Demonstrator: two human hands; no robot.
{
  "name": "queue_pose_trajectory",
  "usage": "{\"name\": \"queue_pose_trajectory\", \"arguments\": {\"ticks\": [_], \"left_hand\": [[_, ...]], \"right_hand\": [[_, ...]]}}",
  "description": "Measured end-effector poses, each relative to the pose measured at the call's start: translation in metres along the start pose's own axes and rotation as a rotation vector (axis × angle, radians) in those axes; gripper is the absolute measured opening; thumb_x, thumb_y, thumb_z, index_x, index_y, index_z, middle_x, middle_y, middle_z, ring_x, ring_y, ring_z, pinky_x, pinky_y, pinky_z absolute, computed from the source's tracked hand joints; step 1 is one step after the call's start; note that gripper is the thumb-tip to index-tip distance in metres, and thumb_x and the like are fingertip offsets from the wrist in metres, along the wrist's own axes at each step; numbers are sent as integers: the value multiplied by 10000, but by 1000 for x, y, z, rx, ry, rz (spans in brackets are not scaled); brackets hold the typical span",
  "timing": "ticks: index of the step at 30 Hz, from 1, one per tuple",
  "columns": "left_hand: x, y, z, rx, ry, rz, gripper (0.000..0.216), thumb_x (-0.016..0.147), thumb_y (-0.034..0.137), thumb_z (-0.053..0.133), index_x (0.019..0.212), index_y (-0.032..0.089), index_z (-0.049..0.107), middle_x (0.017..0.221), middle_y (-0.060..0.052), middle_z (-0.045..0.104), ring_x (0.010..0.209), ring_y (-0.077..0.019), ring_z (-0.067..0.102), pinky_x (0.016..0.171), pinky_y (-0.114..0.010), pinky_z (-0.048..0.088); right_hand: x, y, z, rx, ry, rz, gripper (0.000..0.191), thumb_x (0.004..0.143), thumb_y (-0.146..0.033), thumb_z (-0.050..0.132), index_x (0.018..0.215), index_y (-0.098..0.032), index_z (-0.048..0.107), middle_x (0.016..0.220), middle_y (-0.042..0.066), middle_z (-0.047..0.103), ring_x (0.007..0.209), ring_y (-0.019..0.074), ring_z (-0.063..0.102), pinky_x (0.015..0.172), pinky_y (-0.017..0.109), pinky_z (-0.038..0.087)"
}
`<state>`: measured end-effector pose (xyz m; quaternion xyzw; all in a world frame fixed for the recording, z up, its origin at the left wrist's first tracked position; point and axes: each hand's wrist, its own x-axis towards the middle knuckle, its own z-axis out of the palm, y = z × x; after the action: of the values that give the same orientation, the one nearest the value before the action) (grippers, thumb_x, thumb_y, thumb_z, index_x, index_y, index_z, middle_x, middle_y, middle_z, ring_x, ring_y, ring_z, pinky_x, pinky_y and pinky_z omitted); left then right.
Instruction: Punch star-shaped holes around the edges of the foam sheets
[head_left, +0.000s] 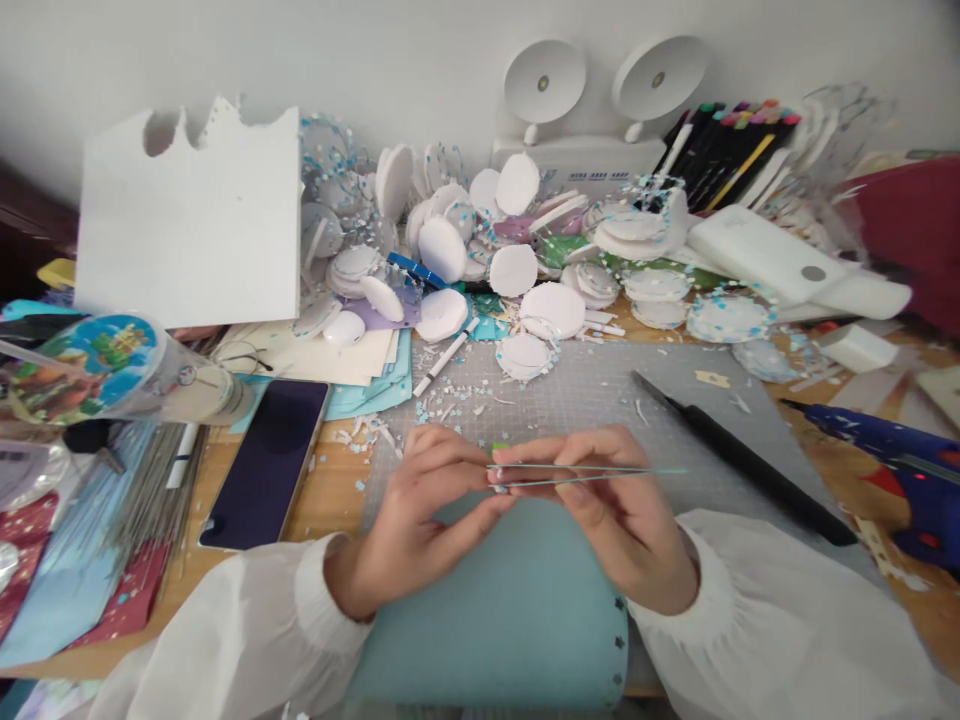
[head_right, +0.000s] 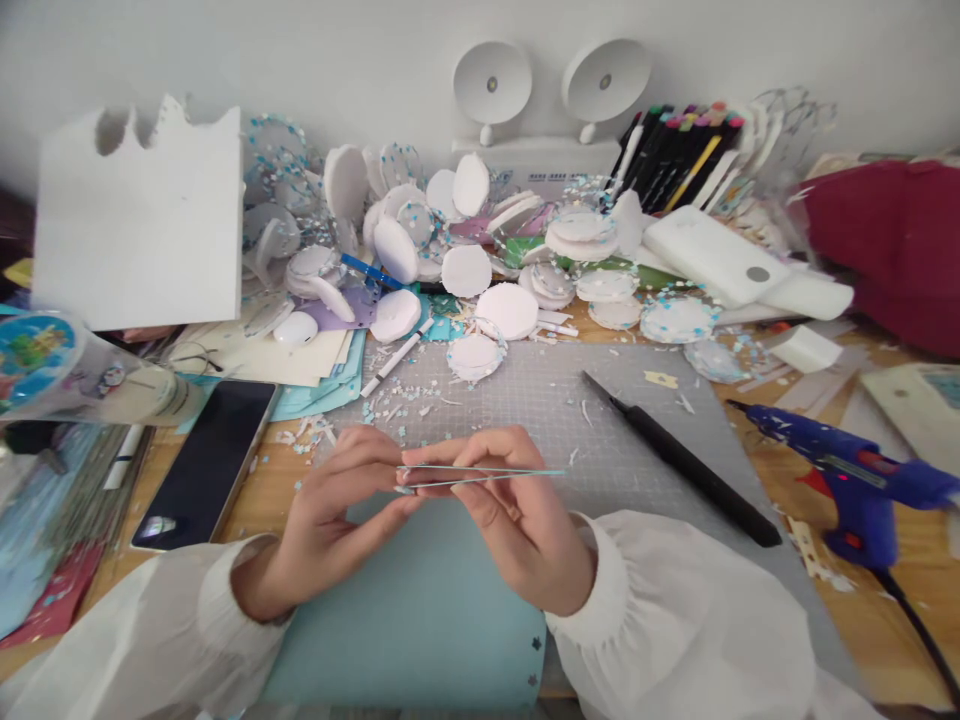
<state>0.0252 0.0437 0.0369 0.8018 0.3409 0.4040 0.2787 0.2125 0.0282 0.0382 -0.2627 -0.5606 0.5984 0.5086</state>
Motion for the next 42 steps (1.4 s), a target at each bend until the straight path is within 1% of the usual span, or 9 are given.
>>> {"name": "queue_pose_trajectory", "arguments": {"ticks": [4, 8, 12, 16, 22, 28, 34, 39, 42], "left_hand": [[0, -1, -2, 9, 22, 65, 82, 834, 123, 596, 893, 178, 613, 848, -33, 655, 782, -154, 569, 744, -340, 394], [1, -1, -3, 6, 46, 49, 82, 842, 120, 578, 899, 170, 610, 843, -44, 635, 771, -156, 563, 728, -343, 404], [0, -2, -4, 12, 71, 53, 110, 846, 113, 570, 934, 169, 603, 865, -48, 622, 785, -157, 558, 730, -343, 417], [-1, -2, -5, 58, 113, 64, 150, 852, 104, 564, 975, 174, 615, 864, -45, 621, 779, -153, 555, 728, -341, 420], [-2, -4, -6, 164, 175, 89, 253, 813, 94, 633, 1041, 204, 644, 842, -29, 644, 746, -153, 539, 700, -343, 408], [1, -2, -8, 198, 139, 165, 262, 826, 104, 621, 1064, 213, 635, 823, -23, 649, 731, -155, 547, 686, -354, 397], [0, -4, -7, 165, 75, 205, 244, 832, 79, 596, 1044, 198, 624, 823, -32, 601, 758, -151, 541, 685, -329, 420], [-3, -2, -7, 69, 12, 125, 137, 875, 101, 528, 985, 165, 577, 872, -51, 559, 812, -150, 520, 727, -304, 435], [-5, 3, -14, 36, 28, 36, 107, 885, 109, 504, 960, 170, 550, 881, -55, 542, 849, -158, 512, 742, -292, 438]], "right_hand": [[1, 0, -3, -13, 24, -19, 143, 960, -134, 405, 1036, -249, 448, 1169, 60, 631, 1026, 180, 649, 839, 366, 566], [3, 0, -7, -64, 28, -30, 109, 948, -162, 447, 1021, -236, 481, 1156, 68, 630, 1009, 191, 651, 876, 393, 536], [5, -1, -8, -70, 71, -18, 79, 939, -180, 471, 981, -233, 512, 1105, 57, 642, 930, 173, 663, 815, 355, 543], [5, -2, -9, -10, 98, 51, 55, 936, -206, 483, 970, -241, 509, 1058, 46, 653, 911, 166, 650, 791, 333, 535], [5, 3, -10, 173, 46, 200, 49, 940, -235, 487, 986, -244, 502, 1051, 37, 655, 914, 149, 649, 793, 318, 536], [6, 9, -10, 290, 51, 272, 65, 930, -227, 514, 991, -244, 524, 1031, 18, 662, 893, 119, 658, 759, 264, 546], [9, 7, -10, 284, 52, 335, 56, 922, -257, 525, 975, -241, 520, 984, 21, 683, 813, 130, 681, 732, 288, 564], [10, 6, -11, 253, 79, 338, 72, 907, -275, 548, 964, -233, 541, 971, 29, 692, 804, 138, 682, 713, 287, 566], [13, 5, -16, 245, 168, 301, 75, 888, -276, 579, 947, -232, 567, 954, 17, 701, 781, 119, 682, 708, 253, 559]]}}
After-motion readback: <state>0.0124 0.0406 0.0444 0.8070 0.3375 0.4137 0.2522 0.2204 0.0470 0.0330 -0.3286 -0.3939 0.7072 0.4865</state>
